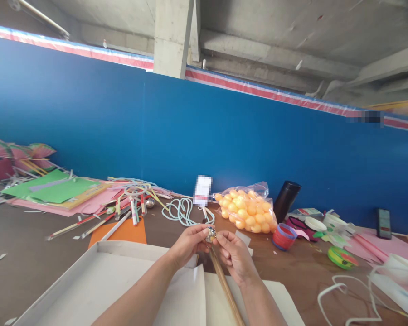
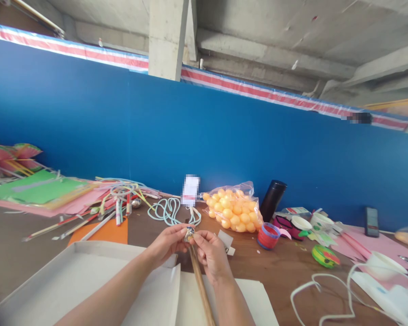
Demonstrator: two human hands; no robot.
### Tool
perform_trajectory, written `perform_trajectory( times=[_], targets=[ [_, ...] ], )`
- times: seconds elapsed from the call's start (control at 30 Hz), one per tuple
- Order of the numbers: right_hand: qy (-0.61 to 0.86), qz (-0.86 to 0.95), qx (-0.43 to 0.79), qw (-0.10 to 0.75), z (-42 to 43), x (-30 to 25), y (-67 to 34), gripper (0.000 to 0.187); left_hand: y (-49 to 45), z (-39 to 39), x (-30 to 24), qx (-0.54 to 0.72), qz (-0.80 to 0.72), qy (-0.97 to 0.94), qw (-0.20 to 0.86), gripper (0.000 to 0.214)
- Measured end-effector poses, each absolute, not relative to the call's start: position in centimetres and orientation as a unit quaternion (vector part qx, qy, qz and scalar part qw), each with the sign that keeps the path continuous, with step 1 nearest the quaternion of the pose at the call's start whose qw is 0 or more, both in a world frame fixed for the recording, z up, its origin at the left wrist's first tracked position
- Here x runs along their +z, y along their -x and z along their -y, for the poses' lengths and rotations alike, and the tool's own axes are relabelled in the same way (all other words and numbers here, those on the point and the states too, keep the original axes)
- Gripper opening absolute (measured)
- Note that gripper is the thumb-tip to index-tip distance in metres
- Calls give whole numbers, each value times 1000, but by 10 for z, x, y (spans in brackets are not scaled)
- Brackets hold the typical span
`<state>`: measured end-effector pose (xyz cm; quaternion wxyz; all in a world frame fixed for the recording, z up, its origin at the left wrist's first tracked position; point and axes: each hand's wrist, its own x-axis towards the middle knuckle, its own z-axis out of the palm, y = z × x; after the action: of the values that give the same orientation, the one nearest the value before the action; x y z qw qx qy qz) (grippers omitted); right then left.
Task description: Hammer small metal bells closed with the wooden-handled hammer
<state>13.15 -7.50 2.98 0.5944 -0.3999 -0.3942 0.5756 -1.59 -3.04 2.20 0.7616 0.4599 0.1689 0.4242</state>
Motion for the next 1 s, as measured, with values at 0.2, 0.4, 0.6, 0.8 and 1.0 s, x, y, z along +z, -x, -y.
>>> perform_trajectory(
  times=[0.2, 0.4, 0.6, 0.8, 1.0],
  targets=[
    [409, 398, 570, 591, 75, 30, -132, 21, 16, 30, 21, 422, -170, -462, 761, 38],
    [417, 408, 556, 592, 74, 28, -132, 23, 16, 30, 21, 421, -179, -467, 757, 43],
    [449, 412, 537, 583, 74, 28, -131, 26, 15, 30, 20, 428, -180, -477, 746, 43],
    [453, 435, 525, 575, 75, 27, -132, 27, 15, 30, 17, 427, -201, -494, 730, 44],
    [461, 452, 513, 566, 76, 26, -133, 25, 15, 31, 17, 425, -212, -516, 713, 43]
  ],
)
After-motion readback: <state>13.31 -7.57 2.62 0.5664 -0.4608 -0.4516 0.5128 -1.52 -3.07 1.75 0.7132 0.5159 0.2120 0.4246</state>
